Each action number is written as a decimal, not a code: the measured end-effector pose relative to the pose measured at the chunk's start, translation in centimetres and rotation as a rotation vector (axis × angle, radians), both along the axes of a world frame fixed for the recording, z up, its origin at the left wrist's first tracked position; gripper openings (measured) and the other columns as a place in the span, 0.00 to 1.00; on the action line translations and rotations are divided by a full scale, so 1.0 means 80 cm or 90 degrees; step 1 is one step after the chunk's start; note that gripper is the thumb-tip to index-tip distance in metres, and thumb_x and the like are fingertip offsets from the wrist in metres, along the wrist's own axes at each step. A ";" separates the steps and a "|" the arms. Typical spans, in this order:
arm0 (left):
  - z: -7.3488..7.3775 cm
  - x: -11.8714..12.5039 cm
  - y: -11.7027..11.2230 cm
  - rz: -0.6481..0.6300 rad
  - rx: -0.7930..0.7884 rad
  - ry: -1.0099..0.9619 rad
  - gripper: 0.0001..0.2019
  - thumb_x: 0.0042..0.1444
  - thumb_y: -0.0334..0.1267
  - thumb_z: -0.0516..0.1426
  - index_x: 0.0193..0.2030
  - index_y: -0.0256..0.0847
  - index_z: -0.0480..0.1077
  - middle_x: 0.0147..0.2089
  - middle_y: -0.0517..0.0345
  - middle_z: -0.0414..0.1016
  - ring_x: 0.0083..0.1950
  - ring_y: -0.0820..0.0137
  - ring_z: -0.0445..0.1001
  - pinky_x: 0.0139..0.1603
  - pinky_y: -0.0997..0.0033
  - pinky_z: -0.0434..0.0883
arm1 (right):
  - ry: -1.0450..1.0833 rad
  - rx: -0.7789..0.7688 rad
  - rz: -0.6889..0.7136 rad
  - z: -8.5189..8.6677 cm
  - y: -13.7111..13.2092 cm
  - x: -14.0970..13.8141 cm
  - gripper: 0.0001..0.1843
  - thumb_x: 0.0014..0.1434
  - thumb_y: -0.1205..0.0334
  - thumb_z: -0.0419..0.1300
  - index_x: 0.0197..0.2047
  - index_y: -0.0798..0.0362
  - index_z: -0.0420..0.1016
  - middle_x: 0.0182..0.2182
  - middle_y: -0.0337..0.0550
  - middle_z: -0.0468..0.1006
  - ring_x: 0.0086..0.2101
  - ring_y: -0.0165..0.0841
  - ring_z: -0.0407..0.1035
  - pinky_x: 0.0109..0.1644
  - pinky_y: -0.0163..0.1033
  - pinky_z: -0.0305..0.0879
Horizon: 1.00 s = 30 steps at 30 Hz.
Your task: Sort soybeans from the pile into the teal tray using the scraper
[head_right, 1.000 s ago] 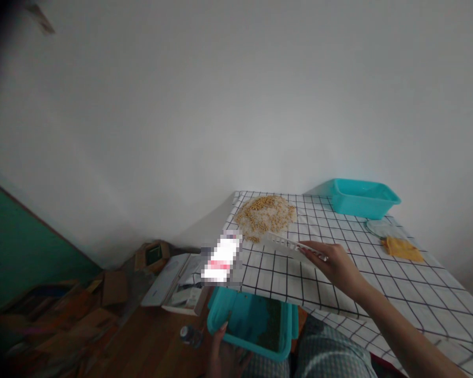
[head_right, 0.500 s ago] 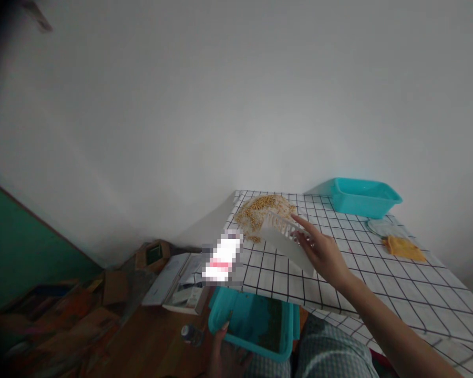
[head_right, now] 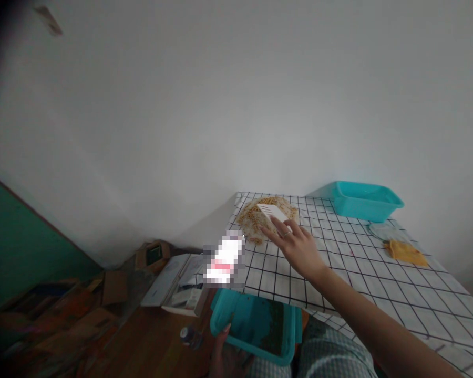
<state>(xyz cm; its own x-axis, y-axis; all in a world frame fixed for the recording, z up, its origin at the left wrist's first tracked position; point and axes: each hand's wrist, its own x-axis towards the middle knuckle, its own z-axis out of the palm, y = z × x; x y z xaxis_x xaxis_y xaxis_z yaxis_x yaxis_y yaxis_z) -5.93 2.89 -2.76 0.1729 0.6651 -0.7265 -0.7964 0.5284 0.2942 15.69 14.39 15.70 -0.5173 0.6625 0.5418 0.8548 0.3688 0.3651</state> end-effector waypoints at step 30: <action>-0.032 0.008 -0.004 0.060 -0.017 0.034 0.19 0.50 0.47 0.53 0.49 0.50 0.61 0.61 0.51 0.63 0.55 0.53 0.68 0.45 0.55 0.67 | -0.182 -0.020 0.151 -0.042 0.092 -0.116 0.29 0.59 0.70 0.53 0.60 0.36 0.59 0.67 0.31 0.43 0.44 0.39 0.65 0.37 0.42 0.64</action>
